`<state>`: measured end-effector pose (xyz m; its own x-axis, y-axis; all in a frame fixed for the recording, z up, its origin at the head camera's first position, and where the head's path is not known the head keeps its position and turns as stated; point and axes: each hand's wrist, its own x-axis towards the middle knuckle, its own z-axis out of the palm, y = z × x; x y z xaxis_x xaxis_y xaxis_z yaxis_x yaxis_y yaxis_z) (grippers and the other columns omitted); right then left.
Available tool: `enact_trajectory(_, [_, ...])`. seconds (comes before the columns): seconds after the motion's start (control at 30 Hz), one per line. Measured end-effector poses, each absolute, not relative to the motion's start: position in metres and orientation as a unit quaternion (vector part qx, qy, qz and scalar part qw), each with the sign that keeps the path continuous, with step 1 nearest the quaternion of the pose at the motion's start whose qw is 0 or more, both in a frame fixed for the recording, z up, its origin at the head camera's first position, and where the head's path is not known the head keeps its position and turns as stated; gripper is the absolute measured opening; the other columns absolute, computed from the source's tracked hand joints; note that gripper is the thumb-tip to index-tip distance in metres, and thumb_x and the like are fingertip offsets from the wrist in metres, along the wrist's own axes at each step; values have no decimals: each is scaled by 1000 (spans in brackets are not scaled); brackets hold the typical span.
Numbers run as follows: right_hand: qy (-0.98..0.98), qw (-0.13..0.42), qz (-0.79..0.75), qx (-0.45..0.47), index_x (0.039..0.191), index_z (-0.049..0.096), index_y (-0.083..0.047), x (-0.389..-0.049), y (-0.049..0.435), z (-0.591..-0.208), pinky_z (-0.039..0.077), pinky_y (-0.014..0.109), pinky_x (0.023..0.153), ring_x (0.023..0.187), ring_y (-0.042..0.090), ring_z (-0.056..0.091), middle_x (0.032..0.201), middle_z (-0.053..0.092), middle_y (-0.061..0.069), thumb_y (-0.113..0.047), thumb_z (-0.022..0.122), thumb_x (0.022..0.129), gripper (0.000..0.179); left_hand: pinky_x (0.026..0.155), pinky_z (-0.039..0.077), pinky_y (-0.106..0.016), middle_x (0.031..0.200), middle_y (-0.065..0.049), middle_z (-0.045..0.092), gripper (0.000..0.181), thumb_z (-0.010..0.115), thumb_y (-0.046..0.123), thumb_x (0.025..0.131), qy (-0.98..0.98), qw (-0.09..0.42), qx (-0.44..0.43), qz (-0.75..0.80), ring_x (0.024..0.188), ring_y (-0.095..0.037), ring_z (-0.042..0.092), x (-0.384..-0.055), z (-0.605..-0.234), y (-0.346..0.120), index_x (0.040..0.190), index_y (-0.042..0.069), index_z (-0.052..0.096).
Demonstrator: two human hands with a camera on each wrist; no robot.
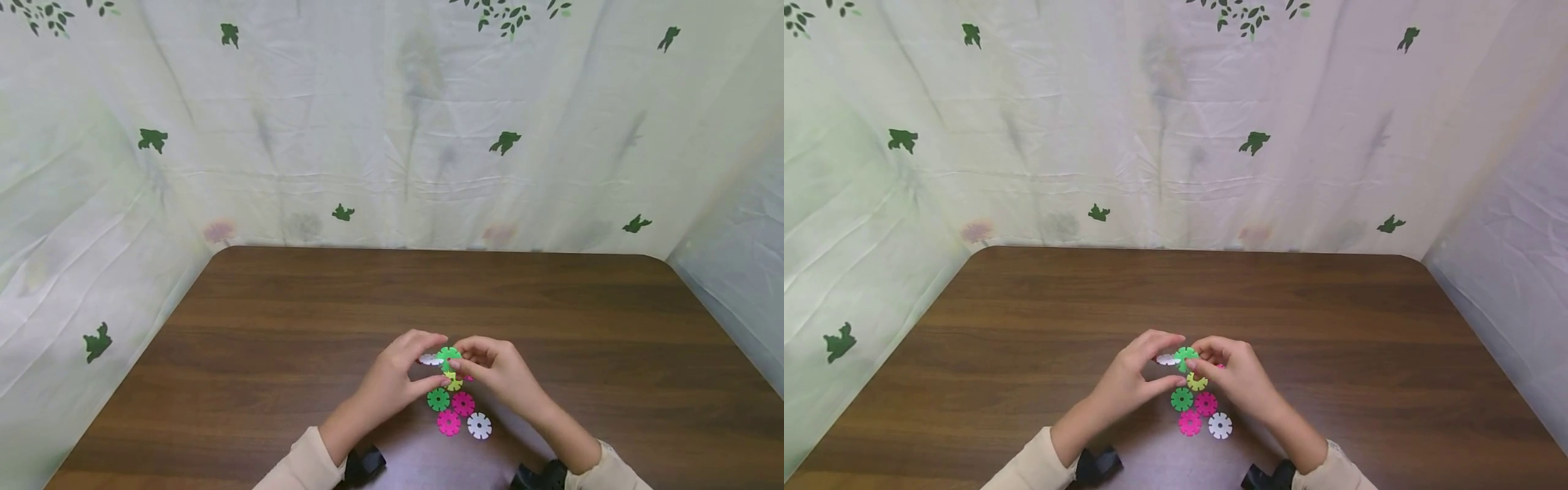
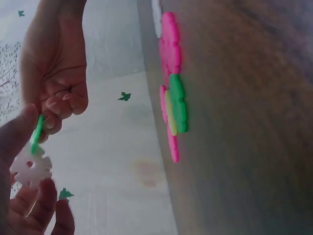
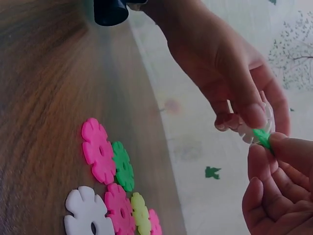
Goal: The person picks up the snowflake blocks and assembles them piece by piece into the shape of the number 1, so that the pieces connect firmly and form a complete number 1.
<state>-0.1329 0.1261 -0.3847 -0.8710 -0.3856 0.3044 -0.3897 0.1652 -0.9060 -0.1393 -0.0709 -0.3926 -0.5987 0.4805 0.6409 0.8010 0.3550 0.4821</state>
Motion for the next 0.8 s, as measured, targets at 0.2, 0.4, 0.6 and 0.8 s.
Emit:
enact_trajectory(0.2, [-762, -10, 591, 266, 94, 62, 1, -134, 128, -385, 51, 34, 58, 67, 18, 61, 78, 64, 8, -5, 65, 81, 15, 72, 40, -22, 92, 4, 60, 33, 73, 21, 74, -800, 272, -407, -346, 81, -7, 53, -140, -394, -69, 103, 11, 61])
enact_trajectory(0.4, [-815, 7, 518, 258, 100, 62, -1, -148, 145, -391, 49, 30, 63, 72, 13, 57, 82, 59, 2, -14, 70, 78, 26, 67, 38, -23, 88, 3, 61, 37, 76, 20, 71, -813, 271, -378, -350, 70, -9, 51, -143, -393, -74, 102, 8, 61])
enact_trajectory(0.6, [-867, -6, 417, 272, 102, 62, -3, -159, 155, -408, 48, 29, 69, 80, 14, 55, 93, 60, 4, -16, 70, 78, 29, 65, 39, -23, 86, 3, 62, 39, 77, 20, 70, -815, 281, -367, -350, 64, -10, 48, -147, -394, -78, 103, 7, 60])
enact_trajectory(0.8, [-893, -30, 354, 276, 101, 62, -7, -163, 160, -423, 45, 26, 66, 77, 13, 50, 91, 53, -2, -19, 72, 76, 29, 66, 40, -23, 88, 2, 62, 40, 76, 21, 71, -821, 270, -360, -352, 64, -10, 48, -147, -394, -80, 104, 6, 59])
